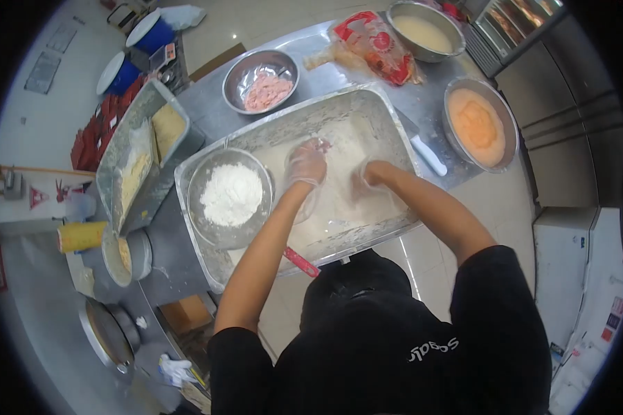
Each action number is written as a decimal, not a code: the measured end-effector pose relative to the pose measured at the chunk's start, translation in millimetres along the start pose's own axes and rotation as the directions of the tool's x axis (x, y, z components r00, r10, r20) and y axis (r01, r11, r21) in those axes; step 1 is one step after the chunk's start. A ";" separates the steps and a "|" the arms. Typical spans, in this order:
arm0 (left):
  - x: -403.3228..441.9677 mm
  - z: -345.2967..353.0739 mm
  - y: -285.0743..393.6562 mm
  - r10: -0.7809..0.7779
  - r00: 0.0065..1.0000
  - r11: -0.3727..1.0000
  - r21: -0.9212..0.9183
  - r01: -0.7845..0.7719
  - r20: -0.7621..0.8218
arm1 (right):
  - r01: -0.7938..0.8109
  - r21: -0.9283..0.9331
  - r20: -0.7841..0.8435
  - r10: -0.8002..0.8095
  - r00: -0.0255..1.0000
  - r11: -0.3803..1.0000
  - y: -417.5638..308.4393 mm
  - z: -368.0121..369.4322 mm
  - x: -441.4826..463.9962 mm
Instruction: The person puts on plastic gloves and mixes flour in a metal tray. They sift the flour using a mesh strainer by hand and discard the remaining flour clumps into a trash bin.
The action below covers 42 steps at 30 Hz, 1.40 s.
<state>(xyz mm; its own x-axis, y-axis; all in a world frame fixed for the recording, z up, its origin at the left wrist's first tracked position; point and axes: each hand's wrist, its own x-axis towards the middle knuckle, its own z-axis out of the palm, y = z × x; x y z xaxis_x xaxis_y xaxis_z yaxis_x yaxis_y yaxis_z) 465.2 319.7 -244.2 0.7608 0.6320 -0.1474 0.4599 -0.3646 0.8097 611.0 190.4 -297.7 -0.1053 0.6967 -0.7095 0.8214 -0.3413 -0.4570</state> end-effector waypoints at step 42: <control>-172.1 193.9 -34.2 -0.343 0.524 -0.115 -0.588 0.800 0.780 | -0.198 0.303 -0.243 0.276 0.930 0.932 -75.8 134.5 -114.1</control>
<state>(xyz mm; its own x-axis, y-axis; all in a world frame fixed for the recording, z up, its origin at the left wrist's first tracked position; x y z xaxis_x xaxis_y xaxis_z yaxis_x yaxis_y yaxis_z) 407.4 90.8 -356.6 0.5980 -0.0770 -0.7978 0.2863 0.9502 0.1229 485.4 51.9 -254.2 0.2650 0.7069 -0.6558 0.6166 -0.6471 -0.4484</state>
